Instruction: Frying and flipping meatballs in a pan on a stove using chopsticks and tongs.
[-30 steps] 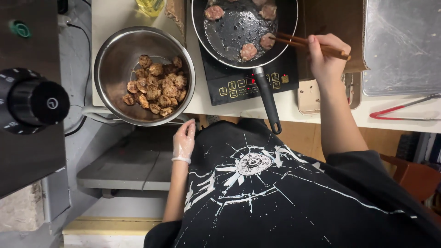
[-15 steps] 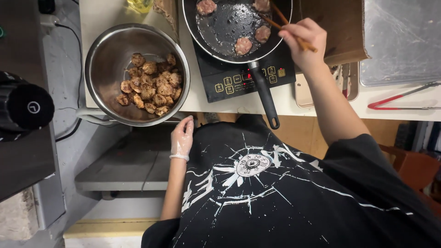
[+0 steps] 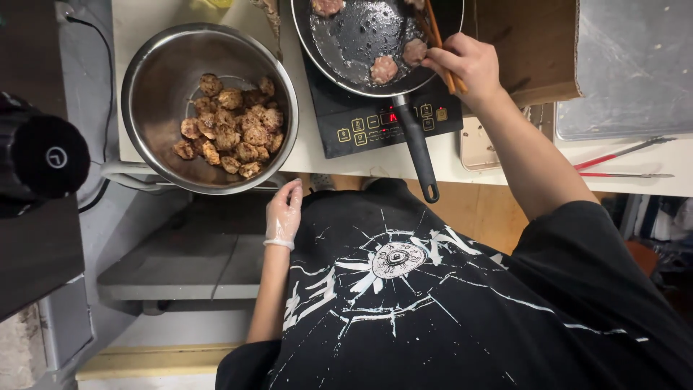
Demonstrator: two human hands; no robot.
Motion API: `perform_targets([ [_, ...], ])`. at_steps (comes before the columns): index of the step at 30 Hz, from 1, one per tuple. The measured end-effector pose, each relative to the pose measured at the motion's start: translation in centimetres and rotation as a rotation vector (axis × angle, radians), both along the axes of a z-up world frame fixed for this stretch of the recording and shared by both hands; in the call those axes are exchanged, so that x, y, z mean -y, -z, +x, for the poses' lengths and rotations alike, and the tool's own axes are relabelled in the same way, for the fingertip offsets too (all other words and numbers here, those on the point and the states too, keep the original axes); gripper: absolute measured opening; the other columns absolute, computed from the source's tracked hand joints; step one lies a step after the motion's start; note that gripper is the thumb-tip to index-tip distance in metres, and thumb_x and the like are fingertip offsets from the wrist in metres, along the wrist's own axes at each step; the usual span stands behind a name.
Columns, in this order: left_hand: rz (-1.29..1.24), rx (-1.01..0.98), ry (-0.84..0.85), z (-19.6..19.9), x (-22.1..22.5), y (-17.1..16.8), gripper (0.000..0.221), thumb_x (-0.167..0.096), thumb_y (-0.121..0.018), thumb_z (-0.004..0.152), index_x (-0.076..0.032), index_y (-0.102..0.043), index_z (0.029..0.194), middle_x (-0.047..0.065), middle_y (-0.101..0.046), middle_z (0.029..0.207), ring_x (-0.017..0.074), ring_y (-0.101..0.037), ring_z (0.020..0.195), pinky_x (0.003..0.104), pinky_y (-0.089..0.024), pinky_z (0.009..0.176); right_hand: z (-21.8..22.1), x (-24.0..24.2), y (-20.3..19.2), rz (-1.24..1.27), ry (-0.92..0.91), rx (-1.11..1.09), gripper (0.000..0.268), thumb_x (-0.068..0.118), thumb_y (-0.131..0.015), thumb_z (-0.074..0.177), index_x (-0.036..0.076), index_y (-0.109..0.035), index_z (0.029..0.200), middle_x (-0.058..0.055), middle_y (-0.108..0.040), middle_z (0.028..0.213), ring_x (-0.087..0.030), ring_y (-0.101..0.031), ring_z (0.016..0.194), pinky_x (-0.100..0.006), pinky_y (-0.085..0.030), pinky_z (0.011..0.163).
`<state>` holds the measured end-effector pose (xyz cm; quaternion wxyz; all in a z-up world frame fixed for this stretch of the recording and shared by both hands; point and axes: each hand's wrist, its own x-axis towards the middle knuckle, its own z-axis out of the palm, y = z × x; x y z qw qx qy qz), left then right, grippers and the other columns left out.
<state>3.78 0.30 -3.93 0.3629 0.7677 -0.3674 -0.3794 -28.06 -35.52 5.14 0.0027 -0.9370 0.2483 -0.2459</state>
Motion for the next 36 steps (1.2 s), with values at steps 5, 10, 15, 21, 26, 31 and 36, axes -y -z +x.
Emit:
perform_targets([
  [5,0.050,-0.009,-0.018,-0.1,0.2,-0.9,0.029,-0.028,-0.064,0.100,-0.007,-0.073,0.119,0.013,-0.076,0.113,0.0256,-0.074,0.100,0.036,-0.055,0.089,0.2,0.8,0.0,0.018,-0.003,-0.012,0.017,0.022,-0.088,0.097,0.012,-0.076,0.105,-0.004,-0.064,0.095,-0.023,-0.067,0.080,-0.034,-0.053,0.065],
  [10,0.063,-0.009,-0.030,0.2,0.1,-0.7,0.029,-0.028,-0.065,0.099,-0.008,-0.073,0.119,0.013,-0.077,0.111,0.0246,-0.074,0.098,0.035,-0.055,0.088,0.4,2.0,0.5,0.075,0.006,0.008,0.010,0.016,-0.082,0.101,0.010,-0.075,0.105,-0.006,-0.066,0.097,-0.024,-0.068,0.085,-0.035,-0.055,0.070],
  [15,0.048,-0.004,-0.040,0.7,0.0,-0.7,0.029,-0.028,-0.065,0.099,-0.008,-0.073,0.119,0.014,-0.077,0.110,0.0252,-0.074,0.097,0.035,-0.055,0.088,-0.6,3.5,3.1,0.522,0.216,0.609,0.017,0.014,-0.066,0.115,0.001,-0.070,0.106,-0.010,-0.070,0.092,-0.019,-0.070,0.073,-0.032,-0.053,0.059],
  [21,0.037,0.023,-0.015,0.5,0.3,-0.5,0.028,-0.027,-0.066,0.099,-0.009,-0.074,0.119,0.014,-0.076,0.110,0.0249,-0.073,0.099,0.035,-0.054,0.088,-1.8,4.8,1.3,0.828,0.471,0.829,0.024,0.021,-0.065,0.114,-0.001,-0.064,0.105,-0.007,-0.071,0.080,-0.013,-0.070,0.058,-0.025,-0.052,0.046],
  [26,0.088,-0.004,-0.027,0.7,1.1,-1.4,0.028,-0.027,-0.066,0.098,-0.010,-0.073,0.119,0.014,-0.077,0.109,0.0254,-0.074,0.097,0.036,-0.055,0.088,-2.9,1.2,-2.5,0.728,0.438,0.711,0.024,0.016,-0.069,0.117,-0.005,-0.071,0.105,-0.010,-0.070,0.084,-0.015,-0.068,0.062,-0.027,-0.050,0.052],
  [31,0.041,0.014,-0.006,0.9,1.0,-0.8,0.028,-0.027,-0.065,0.099,-0.009,-0.073,0.119,0.015,-0.076,0.111,0.0268,-0.074,0.102,0.036,-0.054,0.090,-3.0,-2.8,-5.2,0.740,0.283,0.600,0.020,0.009,-0.074,0.116,-0.007,-0.073,0.105,-0.011,-0.070,0.099,-0.015,-0.068,0.071,-0.027,-0.052,0.059],
  [36,0.080,0.017,0.024,0.6,1.7,-0.9,0.029,-0.028,-0.065,0.100,-0.008,-0.073,0.119,0.016,-0.076,0.108,0.0277,-0.074,0.103,0.036,-0.054,0.090,-2.2,-5.0,-7.3,0.612,0.211,0.251,0.016,0.012,-0.084,0.102,0.000,-0.078,0.109,-0.011,-0.070,0.095,-0.020,-0.069,0.080,-0.030,-0.055,0.068],
])
